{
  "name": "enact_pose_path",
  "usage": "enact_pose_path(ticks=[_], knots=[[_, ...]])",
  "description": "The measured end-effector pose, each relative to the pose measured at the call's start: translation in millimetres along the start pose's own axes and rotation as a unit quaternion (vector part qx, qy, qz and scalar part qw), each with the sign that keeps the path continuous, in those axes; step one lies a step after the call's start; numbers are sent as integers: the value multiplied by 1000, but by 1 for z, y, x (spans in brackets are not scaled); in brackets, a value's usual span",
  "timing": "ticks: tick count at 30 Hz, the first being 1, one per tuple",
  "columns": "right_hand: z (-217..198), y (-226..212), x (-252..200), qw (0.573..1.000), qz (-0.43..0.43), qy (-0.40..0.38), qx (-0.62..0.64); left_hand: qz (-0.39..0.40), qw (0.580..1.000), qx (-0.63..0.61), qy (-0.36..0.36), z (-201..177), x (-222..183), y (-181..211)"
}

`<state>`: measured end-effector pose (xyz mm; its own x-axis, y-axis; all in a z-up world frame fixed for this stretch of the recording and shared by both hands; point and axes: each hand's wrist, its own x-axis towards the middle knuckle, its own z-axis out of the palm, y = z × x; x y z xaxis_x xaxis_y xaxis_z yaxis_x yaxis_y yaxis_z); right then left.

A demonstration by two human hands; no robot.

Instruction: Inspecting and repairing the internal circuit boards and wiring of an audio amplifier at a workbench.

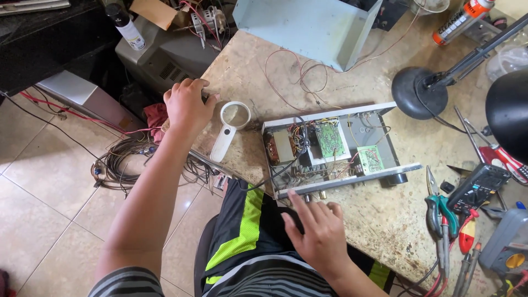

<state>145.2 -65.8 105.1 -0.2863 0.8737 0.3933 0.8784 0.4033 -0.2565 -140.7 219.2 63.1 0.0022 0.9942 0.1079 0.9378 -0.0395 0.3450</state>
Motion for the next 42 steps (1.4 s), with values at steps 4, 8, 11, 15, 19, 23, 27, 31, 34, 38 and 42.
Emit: enact_pose_path(ticks=[4,8,11,15,19,23,27,31,34,38,42], knots=[[-3,-20,31,998,-23,-22,-60,11,1000,-8,11,-6,-12,3],[0,-21,35,995,-13,45,-92,20,998,-28,54,-8,-23,9],[-1,-20,36,995,-3,61,-82,85,988,-36,121,-14,-38,38],[0,-19,35,996,3,69,-57,197,979,-59,0,-19,-63,85],[-8,-18,37,992,5,104,-65,191,977,-81,-60,-22,-82,109],[-25,-6,22,993,20,109,-34,211,971,-107,-27,-24,-105,114],[-32,20,-22,995,55,82,-27,227,957,-174,-39,-13,-136,121],[-25,54,-89,987,144,70,14,217,956,-187,-60,-4,-178,136],[-39,68,-114,955,288,64,29,197,946,-242,-90,-4,-211,154],[-58,99,-126,914,398,79,14,207,901,-326,-199,-2,-246,177],[-72,114,-113,919,368,142,13,324,824,-362,-292,-23,-240,191]])
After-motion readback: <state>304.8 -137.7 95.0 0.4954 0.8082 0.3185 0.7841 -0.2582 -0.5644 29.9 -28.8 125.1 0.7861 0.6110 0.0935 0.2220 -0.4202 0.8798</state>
